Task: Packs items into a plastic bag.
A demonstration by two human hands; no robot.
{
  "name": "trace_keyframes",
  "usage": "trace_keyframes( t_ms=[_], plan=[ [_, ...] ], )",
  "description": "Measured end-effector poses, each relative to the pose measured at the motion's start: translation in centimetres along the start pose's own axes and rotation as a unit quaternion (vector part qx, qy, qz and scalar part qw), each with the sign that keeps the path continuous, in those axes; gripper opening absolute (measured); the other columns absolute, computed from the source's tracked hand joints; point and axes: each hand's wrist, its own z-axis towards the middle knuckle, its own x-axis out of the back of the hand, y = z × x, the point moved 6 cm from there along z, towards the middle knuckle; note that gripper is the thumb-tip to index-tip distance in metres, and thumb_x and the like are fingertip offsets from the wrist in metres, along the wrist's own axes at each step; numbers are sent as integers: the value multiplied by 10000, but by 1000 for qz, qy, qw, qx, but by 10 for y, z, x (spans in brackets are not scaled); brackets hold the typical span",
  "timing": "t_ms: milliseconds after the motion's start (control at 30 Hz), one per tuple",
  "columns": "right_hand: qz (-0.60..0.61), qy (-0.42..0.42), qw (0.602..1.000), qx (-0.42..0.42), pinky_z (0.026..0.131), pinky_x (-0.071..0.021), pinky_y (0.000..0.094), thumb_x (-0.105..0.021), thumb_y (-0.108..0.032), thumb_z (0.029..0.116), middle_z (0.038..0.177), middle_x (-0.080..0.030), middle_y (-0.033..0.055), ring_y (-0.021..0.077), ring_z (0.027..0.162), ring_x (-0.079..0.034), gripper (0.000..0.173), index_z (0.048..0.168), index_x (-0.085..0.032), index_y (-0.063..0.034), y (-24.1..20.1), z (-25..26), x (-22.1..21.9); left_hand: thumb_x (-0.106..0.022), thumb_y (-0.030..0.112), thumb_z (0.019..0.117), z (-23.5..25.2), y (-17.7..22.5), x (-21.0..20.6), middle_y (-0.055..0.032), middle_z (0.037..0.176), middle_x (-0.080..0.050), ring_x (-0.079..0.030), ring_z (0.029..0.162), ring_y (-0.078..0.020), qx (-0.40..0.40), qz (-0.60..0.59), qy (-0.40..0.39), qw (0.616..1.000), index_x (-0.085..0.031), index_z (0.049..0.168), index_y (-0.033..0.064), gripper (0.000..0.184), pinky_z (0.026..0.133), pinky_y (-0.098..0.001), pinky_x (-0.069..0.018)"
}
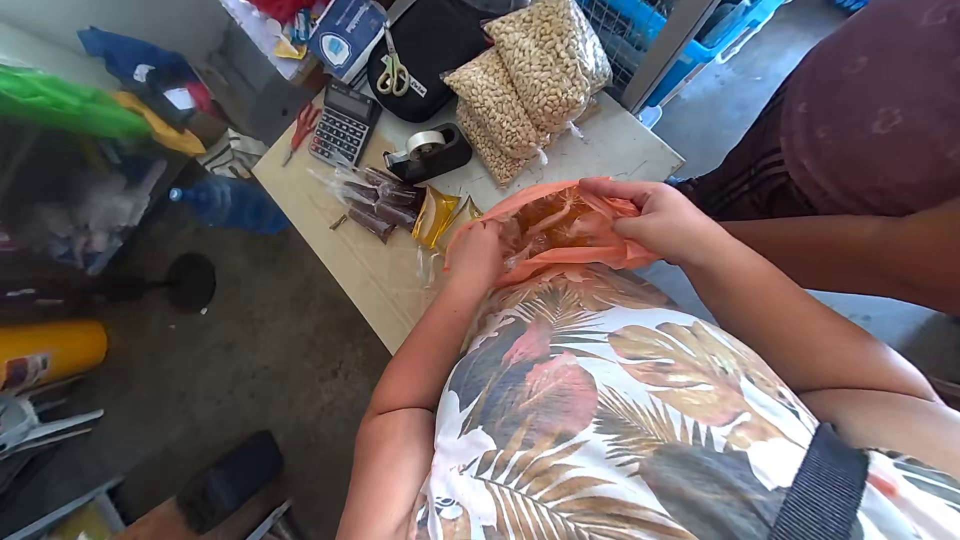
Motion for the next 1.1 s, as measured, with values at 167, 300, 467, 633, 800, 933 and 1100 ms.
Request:
trace_keyframes(
  t_ms=[167, 300, 467, 633, 800, 933, 1100],
  plan=[
    [0, 6, 1000, -1, 1010, -524, 331, -670, 80, 874, 1465, -587, 66, 114, 1228, -619, 639, 1469, -569, -129, -1, 0, 1, -599, 119, 1017, -8, 19, -1, -230, 1213, -689, -676, 1142, -385, -95, -22, 45, 994, -672, 1239, -23, 274, 984, -571, -532],
    [-19, 2, 1000, 4, 1014, -524, 356, -634, 95, 892, 1453, -600, 72, 132, 1228, -626, 634, 1477, -562, -138, -2, -3, 0, -622, 206, 1012, -6, 24, -26, -207, 1256, -681, -642, 1199, -391, -97, 18, -58, 993, -686, 1261, 28, 312, 1001, -601, -505],
    [-44, -7, 999, 12, 1032, -511, 362, -607, 110, 886, 1454, -604, 56, 124, 1248, -618, 629, 1465, -574, -134, -2, -6, 1, -695, 427, 963, -11, 1, -29, -287, 1238, -654, -646, 1158, -464, 34, 67, -129, 989, -595, 1313, -46, 597, 927, -664, -512],
    [-57, -16, 998, 6, 1033, -514, 393, -573, 143, 858, 1450, -608, 53, 134, 1249, -620, 669, 1467, -572, -135, -4, -4, -3, -669, 391, 981, -8, -6, -38, -268, 1182, -682, -652, 1137, -460, 38, 87, -146, 985, -672, 1193, -28, 469, 900, -684, -505],
    [-62, -23, 998, 20, 1032, -515, 391, -569, 138, 866, 1456, -602, 60, 141, 1256, -617, 653, 1461, -579, -131, -3, -1, -5, -699, 336, 940, 17, -2, -63, -263, 1241, -665, -630, 1177, -460, 12, 113, -159, 981, -623, 1313, -2, 509, 958, -674, -482],
    [-65, -30, 997, 17, 1047, -503, 375, -572, 135, 879, 1467, -596, 36, 118, 1269, -606, 642, 1463, -575, -129, -4, -1, -9, -670, 351, 962, 22, -1, -68, -241, 1220, -683, -660, 1137, -445, -6, 109, -134, 985, -623, 1328, 40, 482, 891, -664, -518],
    [-65, -22, 998, 4, 1051, -502, 399, -588, 140, 886, 1450, -608, 49, 143, 1265, -613, 645, 1464, -577, -145, -7, -2, -4, -673, 356, 945, 24, -6, -57, -215, 1257, -683, -659, 1160, -432, 17, 61, -118, 991, -605, 1390, 114, 512, 901, -688, -513]
  ],
)
